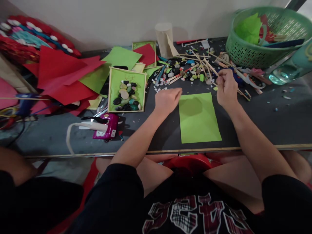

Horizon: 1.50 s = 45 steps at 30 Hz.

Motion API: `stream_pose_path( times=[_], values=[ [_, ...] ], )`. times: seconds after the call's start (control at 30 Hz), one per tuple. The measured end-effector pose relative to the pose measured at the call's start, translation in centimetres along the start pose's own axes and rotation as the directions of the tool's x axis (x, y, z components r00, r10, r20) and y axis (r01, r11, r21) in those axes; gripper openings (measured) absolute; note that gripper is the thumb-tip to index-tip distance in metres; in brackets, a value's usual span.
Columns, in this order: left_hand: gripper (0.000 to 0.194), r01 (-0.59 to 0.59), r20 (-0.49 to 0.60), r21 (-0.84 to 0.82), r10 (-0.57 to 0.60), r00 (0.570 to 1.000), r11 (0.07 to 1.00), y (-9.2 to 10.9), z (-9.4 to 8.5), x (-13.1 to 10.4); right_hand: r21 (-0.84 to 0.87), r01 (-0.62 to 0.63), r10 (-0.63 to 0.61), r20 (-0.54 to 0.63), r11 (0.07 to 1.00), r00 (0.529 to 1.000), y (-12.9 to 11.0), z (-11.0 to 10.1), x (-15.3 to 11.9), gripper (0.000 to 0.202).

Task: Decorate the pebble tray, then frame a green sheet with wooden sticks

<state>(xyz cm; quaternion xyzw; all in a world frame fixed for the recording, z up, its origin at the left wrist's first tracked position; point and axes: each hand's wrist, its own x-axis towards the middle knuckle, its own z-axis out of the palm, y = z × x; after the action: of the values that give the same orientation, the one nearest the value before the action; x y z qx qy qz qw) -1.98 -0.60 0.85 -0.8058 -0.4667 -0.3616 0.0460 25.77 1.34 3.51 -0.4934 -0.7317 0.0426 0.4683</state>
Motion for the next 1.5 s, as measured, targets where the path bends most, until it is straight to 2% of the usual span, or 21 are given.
stream_pose_path(
  times=[0.03,0.07,0.13,0.23,0.37,0.6,0.87,1.17,1.5],
  values=[
    [0.036,-0.102,0.084,-0.001,0.102,0.991,0.995,0.9,-0.2,-0.1,-0.040,0.008,-0.007,0.034,0.999,0.999,0.3,0.0,0.1,0.042],
    [0.034,-0.222,0.141,-0.018,0.222,0.965,0.975,1.9,-0.3,-0.3,-0.077,0.025,-0.020,0.071,0.997,0.997,0.5,0.1,0.1,0.041],
    [0.029,-0.392,0.168,-0.050,0.394,0.903,0.919,3.5,-0.4,-0.6,-0.126,0.075,-0.057,0.138,0.989,0.989,0.7,0.6,-0.1,0.037],
    [0.027,-0.485,0.178,-0.098,0.495,0.850,0.869,5.1,-0.2,-1.0,-0.136,0.132,-0.104,0.195,0.982,0.975,0.2,1.7,-0.7,0.027],
    [0.028,-0.527,0.281,-0.149,0.547,0.789,0.837,5.6,0.2,-1.2,-0.141,0.163,-0.124,0.255,0.976,0.959,-0.6,2.8,-1.4,0.023],
    [0.035,-0.534,0.334,-0.118,0.540,0.773,0.837,5.2,0.2,-1.0,-0.216,0.198,-0.136,0.271,0.956,0.953,-0.5,3.3,-1.5,0.026],
    [0.034,-0.533,0.314,-0.135,0.546,0.777,0.835,5.2,0.0,-1.0,-0.229,0.160,-0.084,0.309,0.960,0.947,-0.8,3.2,-1.5,0.025],
    [0.035,-0.521,0.308,-0.148,0.540,0.783,0.841,5.2,0.0,-1.0,-0.226,0.171,-0.093,0.319,0.959,0.943,-0.4,3.4,-1.5,0.028],
    [0.037,-0.533,0.308,-0.130,0.545,0.780,0.836,5.1,0.0,-1.1,-0.251,0.179,-0.069,0.393,0.951,0.917,-0.5,3.4,-1.4,0.034]
  ],
)
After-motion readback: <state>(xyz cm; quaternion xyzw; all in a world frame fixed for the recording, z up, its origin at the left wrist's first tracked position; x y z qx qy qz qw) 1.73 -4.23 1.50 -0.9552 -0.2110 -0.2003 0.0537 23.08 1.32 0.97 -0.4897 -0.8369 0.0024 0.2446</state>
